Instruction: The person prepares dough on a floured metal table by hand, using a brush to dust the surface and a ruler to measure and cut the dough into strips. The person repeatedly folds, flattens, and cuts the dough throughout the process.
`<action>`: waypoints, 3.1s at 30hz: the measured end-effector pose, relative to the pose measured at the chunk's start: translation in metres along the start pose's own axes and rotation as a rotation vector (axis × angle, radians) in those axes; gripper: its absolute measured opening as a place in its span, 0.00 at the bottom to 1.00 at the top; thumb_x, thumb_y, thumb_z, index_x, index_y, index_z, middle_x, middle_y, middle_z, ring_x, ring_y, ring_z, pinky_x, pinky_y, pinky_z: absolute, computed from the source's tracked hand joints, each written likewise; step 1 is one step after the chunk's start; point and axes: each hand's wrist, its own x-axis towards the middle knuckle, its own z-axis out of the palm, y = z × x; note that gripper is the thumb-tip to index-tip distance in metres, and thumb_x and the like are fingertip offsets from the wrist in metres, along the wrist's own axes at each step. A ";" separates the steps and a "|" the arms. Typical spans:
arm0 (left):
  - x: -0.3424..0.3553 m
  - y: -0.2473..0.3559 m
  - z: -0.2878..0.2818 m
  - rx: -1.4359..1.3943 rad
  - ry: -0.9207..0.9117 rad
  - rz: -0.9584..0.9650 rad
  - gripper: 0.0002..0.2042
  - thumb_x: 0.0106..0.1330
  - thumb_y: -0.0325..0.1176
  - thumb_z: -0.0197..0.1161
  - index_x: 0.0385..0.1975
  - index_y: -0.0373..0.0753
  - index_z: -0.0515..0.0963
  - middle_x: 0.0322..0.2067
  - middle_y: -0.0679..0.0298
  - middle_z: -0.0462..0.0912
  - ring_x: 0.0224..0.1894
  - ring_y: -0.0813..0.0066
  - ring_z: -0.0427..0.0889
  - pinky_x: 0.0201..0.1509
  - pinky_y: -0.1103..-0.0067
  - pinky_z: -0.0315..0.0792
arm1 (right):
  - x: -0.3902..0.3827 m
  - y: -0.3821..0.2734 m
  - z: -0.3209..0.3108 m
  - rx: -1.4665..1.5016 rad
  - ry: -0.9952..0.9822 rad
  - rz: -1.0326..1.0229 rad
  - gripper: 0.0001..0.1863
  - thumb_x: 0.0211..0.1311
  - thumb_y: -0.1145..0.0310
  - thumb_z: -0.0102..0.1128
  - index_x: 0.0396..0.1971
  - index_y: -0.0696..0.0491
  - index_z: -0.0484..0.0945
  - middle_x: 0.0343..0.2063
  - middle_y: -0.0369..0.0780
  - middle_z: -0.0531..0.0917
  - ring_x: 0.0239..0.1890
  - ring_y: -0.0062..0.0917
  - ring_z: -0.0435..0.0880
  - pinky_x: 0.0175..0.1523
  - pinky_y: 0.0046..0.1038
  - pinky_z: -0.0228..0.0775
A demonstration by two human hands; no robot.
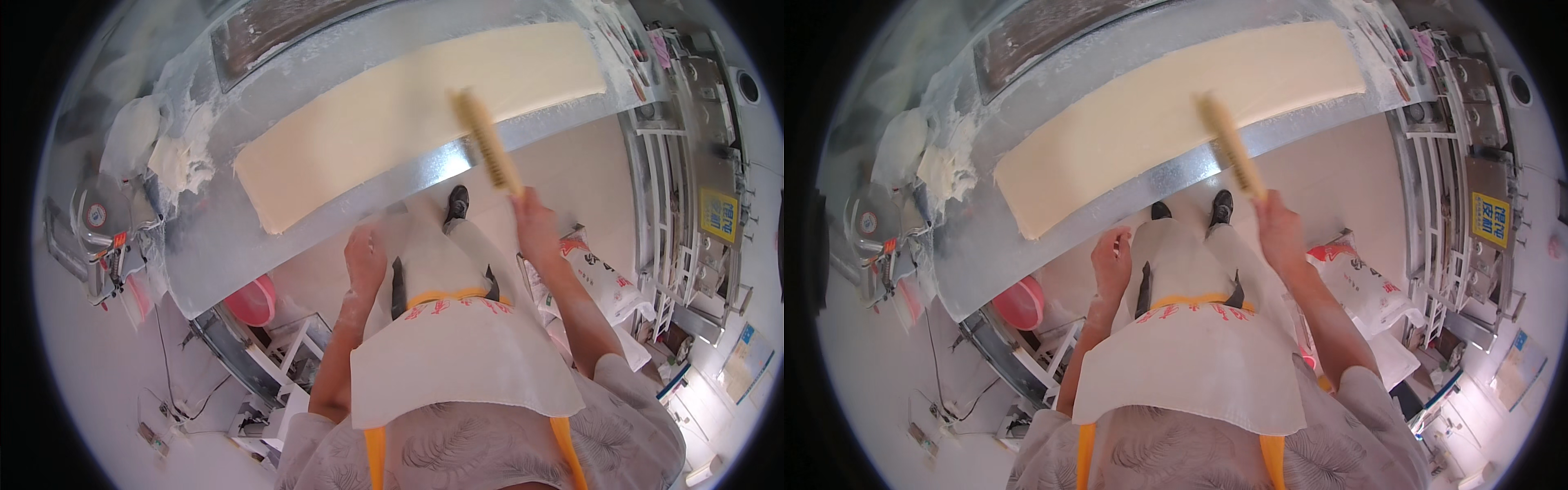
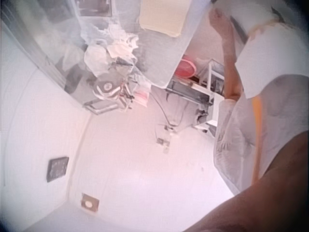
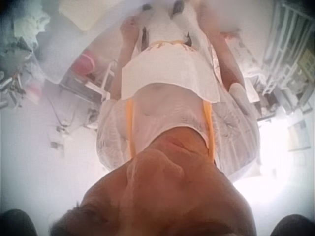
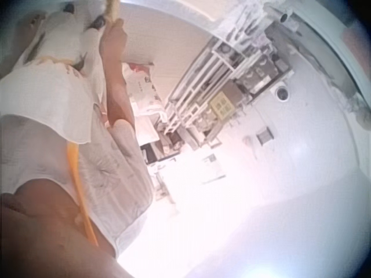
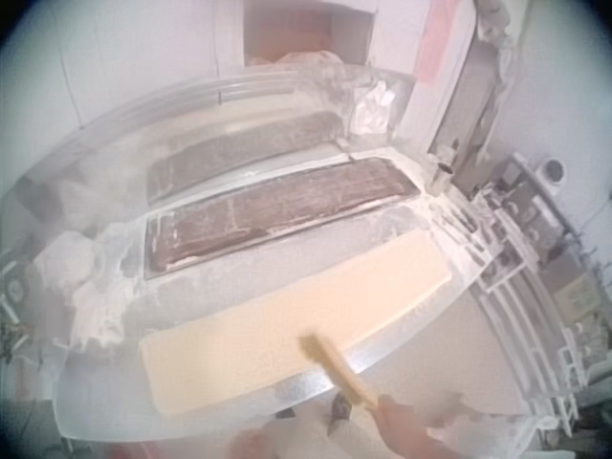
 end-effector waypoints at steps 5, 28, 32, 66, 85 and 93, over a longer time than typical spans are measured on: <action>0.040 0.032 0.015 -0.027 0.263 0.085 0.06 0.74 0.28 0.62 0.44 0.36 0.85 0.39 0.53 0.86 0.38 0.55 0.85 0.42 0.68 0.78 | -0.016 0.012 0.019 0.080 -0.164 -0.246 0.19 0.82 0.53 0.51 0.51 0.55 0.72 0.27 0.53 0.84 0.32 0.54 0.85 0.37 0.53 0.75; -0.063 0.048 0.071 -0.011 -0.050 -0.375 0.10 0.70 0.26 0.59 0.43 0.35 0.87 0.39 0.54 0.90 0.42 0.63 0.89 0.50 0.71 0.80 | 0.091 0.308 -0.172 -0.084 0.285 -0.005 0.20 0.82 0.50 0.51 0.48 0.54 0.78 0.30 0.56 0.83 0.32 0.55 0.82 0.37 0.49 0.72; -0.080 0.047 0.051 -0.011 0.026 -0.509 0.11 0.71 0.29 0.59 0.45 0.36 0.88 0.40 0.54 0.91 0.44 0.61 0.89 0.52 0.71 0.80 | 0.112 0.290 -0.189 0.074 0.528 0.139 0.20 0.84 0.53 0.48 0.50 0.55 0.79 0.25 0.50 0.80 0.29 0.41 0.82 0.38 0.44 0.73; -0.125 -0.127 -0.044 -0.680 0.380 -0.977 0.12 0.73 0.33 0.60 0.46 0.33 0.87 0.40 0.58 0.91 0.44 0.70 0.90 0.48 0.74 0.83 | 0.138 -0.419 0.232 -0.205 -0.430 -0.876 0.20 0.80 0.49 0.53 0.49 0.52 0.76 0.33 0.53 0.86 0.42 0.52 0.87 0.46 0.53 0.76; -0.073 -0.105 -0.065 -0.603 0.236 -0.833 0.12 0.75 0.33 0.60 0.45 0.32 0.86 0.41 0.57 0.91 0.46 0.69 0.90 0.49 0.74 0.82 | 0.192 -0.325 0.110 -0.060 -0.435 -0.621 0.23 0.80 0.46 0.51 0.54 0.52 0.77 0.35 0.53 0.87 0.42 0.53 0.85 0.49 0.51 0.75; -0.052 -0.104 -0.066 -0.575 0.132 -0.780 0.12 0.75 0.33 0.61 0.47 0.32 0.85 0.41 0.57 0.91 0.46 0.69 0.90 0.50 0.74 0.83 | 0.233 -0.354 0.119 0.012 -0.245 -0.729 0.20 0.78 0.46 0.52 0.50 0.48 0.79 0.34 0.50 0.88 0.42 0.52 0.87 0.46 0.51 0.77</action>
